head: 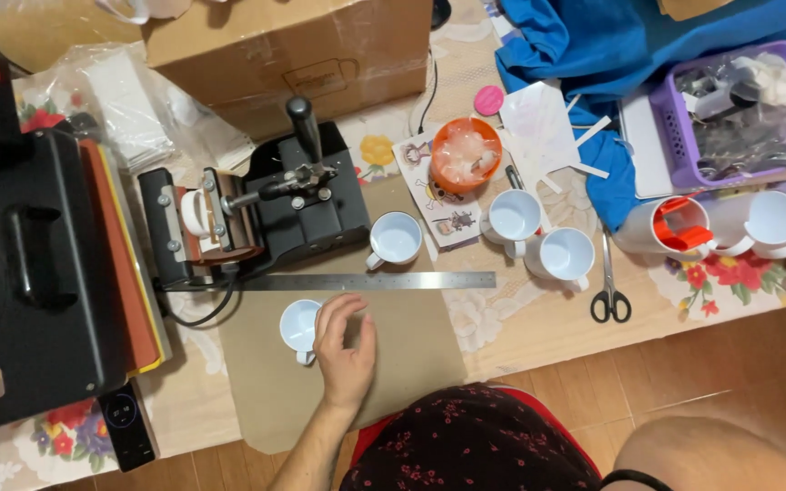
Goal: The person handles several white ceramic mugs, inspecting them and placing them on a table. They then use scissors to cut a small piece of white paper or tape and place it on the table.
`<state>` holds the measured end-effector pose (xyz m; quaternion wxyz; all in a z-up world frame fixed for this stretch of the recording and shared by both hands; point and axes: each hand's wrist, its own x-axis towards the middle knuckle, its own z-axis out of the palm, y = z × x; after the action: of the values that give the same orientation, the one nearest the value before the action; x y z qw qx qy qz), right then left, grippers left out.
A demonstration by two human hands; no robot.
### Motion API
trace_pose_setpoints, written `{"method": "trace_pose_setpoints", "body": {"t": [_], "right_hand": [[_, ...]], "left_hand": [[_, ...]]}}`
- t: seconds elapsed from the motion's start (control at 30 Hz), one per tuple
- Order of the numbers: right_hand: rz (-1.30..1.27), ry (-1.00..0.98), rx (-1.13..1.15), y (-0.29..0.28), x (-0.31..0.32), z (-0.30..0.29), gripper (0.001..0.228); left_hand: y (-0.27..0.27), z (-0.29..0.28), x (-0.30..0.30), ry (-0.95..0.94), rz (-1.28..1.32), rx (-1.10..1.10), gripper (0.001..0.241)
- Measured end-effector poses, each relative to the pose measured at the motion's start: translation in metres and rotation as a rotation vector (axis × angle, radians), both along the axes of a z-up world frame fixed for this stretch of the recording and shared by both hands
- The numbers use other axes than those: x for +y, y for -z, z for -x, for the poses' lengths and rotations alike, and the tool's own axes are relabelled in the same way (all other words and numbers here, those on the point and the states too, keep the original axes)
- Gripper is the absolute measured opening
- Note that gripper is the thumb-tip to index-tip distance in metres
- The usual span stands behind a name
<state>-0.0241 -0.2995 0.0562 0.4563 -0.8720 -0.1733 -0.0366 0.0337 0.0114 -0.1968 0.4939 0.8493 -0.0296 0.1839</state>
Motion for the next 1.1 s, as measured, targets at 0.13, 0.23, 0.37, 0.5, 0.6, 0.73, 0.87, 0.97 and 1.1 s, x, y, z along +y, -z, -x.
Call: {"method": "trace_pose_setpoints", "body": {"t": [0.13, 0.23, 0.37, 0.5, 0.6, 0.73, 0.87, 0.97, 1.1], "right_hand": [[-0.076, 0.006, -0.071, 0.0, 0.019, -0.065, 0.004], [-0.139, -0.013, -0.124, 0.03, 0.02, -0.078, 0.003], [-0.209, -0.038, -0.185, 0.156, 0.025, -0.1, 0.004], [0.29, -0.12, 0.576, 0.303, 0.035, -0.123, 0.034], [0.366, -0.077, 0.656, 0.349, 0.047, -0.135, 0.049], [0.294, 0.058, 0.754, 0.33, 0.07, -0.15, 0.056], [0.2, 0.183, 0.734, 0.328, 0.079, -0.167, 0.056], [0.214, 0.208, 0.64, 0.374, 0.082, -0.175, 0.045], [0.326, 0.206, 0.652, 0.393, 0.087, -0.188, 0.043]], "left_hand": [[0.01, -0.001, -0.022, -0.001, -0.036, -0.049, 0.011], [0.023, 0.0, -0.037, 0.079, -0.084, -0.063, 0.013], [0.042, -0.001, -0.061, 0.158, -0.161, 0.041, 0.008], [0.069, -0.001, -0.074, 0.273, -0.213, 0.441, 0.018], [0.078, -0.012, -0.082, 0.335, -0.29, 0.56, 0.033], [0.057, -0.024, -0.083, 0.421, -0.405, 0.69, 0.052], [0.06, -0.028, -0.069, 0.483, -0.391, 0.66, 0.051], [0.061, -0.025, -0.057, 0.519, -0.348, 0.641, 0.045], [0.065, -0.015, -0.041, 0.548, -0.308, 0.612, 0.04]]}}
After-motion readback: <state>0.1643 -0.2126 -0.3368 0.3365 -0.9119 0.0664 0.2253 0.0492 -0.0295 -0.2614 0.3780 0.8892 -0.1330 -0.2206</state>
